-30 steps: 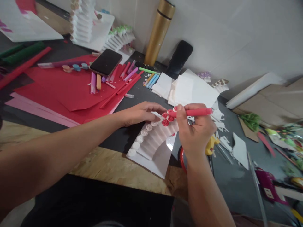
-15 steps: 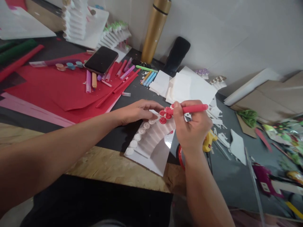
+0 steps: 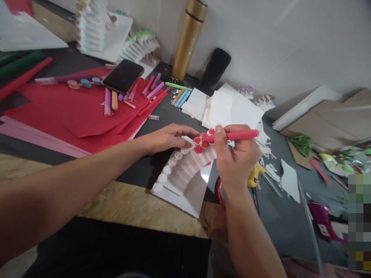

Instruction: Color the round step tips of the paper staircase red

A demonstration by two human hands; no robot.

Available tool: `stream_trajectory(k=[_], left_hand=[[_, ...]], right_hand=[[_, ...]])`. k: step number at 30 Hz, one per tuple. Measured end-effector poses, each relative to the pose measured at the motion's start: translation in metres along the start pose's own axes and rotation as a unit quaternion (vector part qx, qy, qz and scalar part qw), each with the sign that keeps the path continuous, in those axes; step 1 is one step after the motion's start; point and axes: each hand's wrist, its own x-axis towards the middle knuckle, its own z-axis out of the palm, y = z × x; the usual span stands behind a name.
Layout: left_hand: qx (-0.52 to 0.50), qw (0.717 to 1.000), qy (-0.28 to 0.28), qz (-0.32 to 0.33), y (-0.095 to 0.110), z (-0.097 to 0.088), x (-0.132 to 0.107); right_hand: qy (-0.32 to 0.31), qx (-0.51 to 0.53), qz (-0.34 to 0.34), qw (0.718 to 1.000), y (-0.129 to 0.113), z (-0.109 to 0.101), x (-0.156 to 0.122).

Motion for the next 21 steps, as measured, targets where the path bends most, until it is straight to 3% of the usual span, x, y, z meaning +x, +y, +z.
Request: stream_trajectory(k=[15,21], left_hand=[[-0.016,1.0,0.006,-0.003,0.0006,0.0011,0.0],[-0.018,1.0,0.012,-0.012,-0.0013,0.0007,0.0006]], right_hand=[[-0.01,0.01,0.007,1.0,-0.0015,-0.0003,-0.0022],[0.065,0.044,0.01,0.997,-0.0067,-0.0019,0.0011]])
